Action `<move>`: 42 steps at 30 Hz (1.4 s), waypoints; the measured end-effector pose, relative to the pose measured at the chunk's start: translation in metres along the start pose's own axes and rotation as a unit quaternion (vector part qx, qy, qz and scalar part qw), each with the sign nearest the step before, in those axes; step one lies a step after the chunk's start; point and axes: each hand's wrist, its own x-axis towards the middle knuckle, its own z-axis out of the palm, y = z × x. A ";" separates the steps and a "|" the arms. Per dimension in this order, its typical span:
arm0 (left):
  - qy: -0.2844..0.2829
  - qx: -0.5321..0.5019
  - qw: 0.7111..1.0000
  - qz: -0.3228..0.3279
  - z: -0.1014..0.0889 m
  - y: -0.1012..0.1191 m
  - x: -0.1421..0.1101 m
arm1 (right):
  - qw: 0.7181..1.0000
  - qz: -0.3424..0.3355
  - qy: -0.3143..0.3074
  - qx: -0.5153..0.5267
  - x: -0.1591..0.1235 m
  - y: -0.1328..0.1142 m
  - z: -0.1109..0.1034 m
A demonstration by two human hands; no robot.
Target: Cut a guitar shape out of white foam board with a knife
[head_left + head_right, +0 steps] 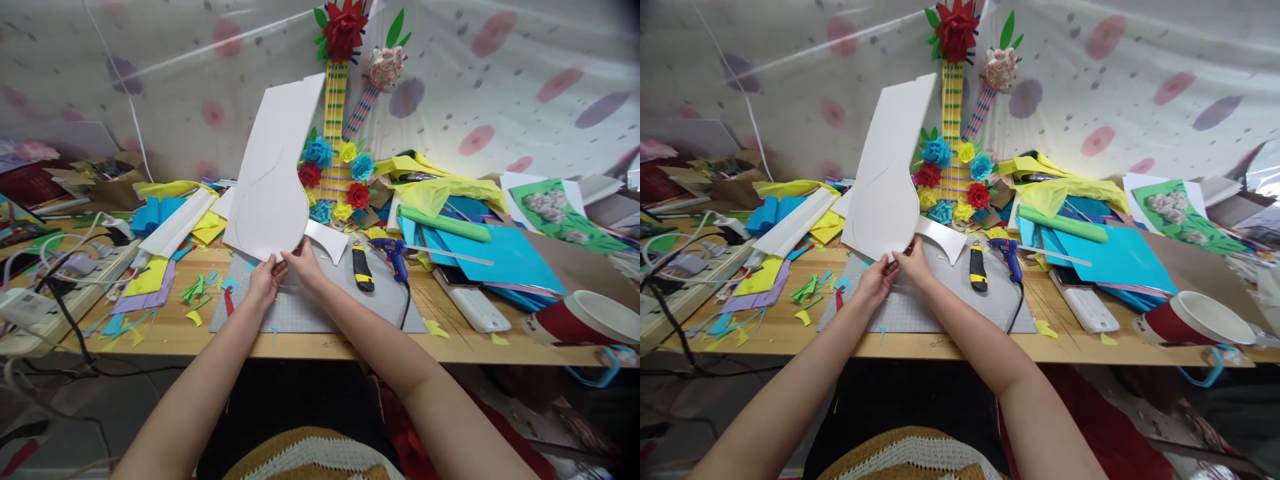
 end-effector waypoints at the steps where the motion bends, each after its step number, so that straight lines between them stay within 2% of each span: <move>1: 0.002 -0.005 1.000 -0.006 -0.003 0.002 0.002 | 0.999 0.009 -0.025 -0.026 0.000 -0.003 -0.003; 3: 0.009 -0.002 1.000 0.001 -0.012 0.007 0.005 | 0.993 0.018 -0.062 -0.099 0.003 -0.014 -0.018; 5: 0.012 0.012 1.000 0.025 -0.022 0.013 0.007 | 0.974 -0.017 -0.037 -0.221 0.005 -0.030 -0.042; 6: 0.011 0.020 0.999 0.036 -0.026 0.016 0.008 | 0.952 -0.040 -0.019 -0.302 0.005 -0.039 -0.058; 7: 0.008 0.028 0.999 0.044 -0.030 0.019 0.008 | 0.917 -0.056 0.000 -0.396 0.004 -0.047 -0.073; 9: 0.003 0.038 0.998 0.049 -0.035 0.023 0.009 | 0.812 -0.071 0.046 -0.578 -0.002 -0.059 -0.102; 11: 0.003 0.044 0.998 0.046 -0.037 0.025 0.008 | 0.716 -0.039 0.062 -0.694 -0.010 -0.064 -0.123; 13: -0.002 0.055 0.998 0.037 -0.038 0.025 0.006 | 0.656 0.015 0.073 -0.751 -0.017 -0.061 -0.133; 15: -0.006 0.068 0.997 0.029 -0.038 0.025 0.004 | 0.632 0.055 0.080 -0.769 -0.022 -0.054 -0.136; 18: -0.008 0.079 0.997 0.022 -0.038 0.026 0.001 | 0.635 0.082 0.088 -0.763 -0.023 -0.044 -0.135; 21: -0.004 0.081 0.997 0.021 -0.038 0.028 -0.001 | 0.661 0.079 0.106 -0.738 -0.023 -0.040 -0.135; 23: 0.000 0.080 0.997 0.022 -0.037 0.029 -0.001 | 0.694 0.054 0.128 -0.707 -0.022 -0.041 -0.135; 27: -0.002 0.079 0.997 0.017 -0.036 0.029 -0.001 | 0.781 -0.021 0.152 -0.606 -0.018 -0.045 -0.128; 29: -0.007 0.077 0.997 0.012 -0.037 0.027 0.000 | 0.805 -0.036 0.148 -0.573 -0.013 -0.050 -0.122; 31: -0.011 0.068 0.997 0.016 -0.039 0.026 0.001 | 0.808 -0.005 0.127 -0.576 -0.008 -0.057 -0.119; 33: -0.013 0.055 0.998 0.031 -0.041 0.024 0.003 | 0.791 0.068 0.089 -0.602 -0.003 -0.065 -0.119; 35: -0.009 0.041 0.998 0.051 -0.041 0.024 0.005 | 0.770 0.125 0.081 -0.621 0.001 -0.071 -0.121; 37: -0.002 0.029 0.998 0.063 -0.040 0.023 0.006 | 0.772 0.118 0.118 -0.613 0.002 -0.073 -0.121; 39: 0.002 0.015 0.997 0.071 -0.037 0.024 0.008 | 0.792 0.079 0.138 -0.590 0.002 -0.070 -0.114; 40: 0.002 0.007 0.997 0.076 -0.035 0.024 0.008 | 0.802 0.065 0.124 -0.581 0.001 -0.066 -0.108; 42: 0.003 -0.006 0.996 0.085 -0.032 0.025 0.008 | 0.809 0.056 0.051 -0.582 -0.002 -0.055 -0.094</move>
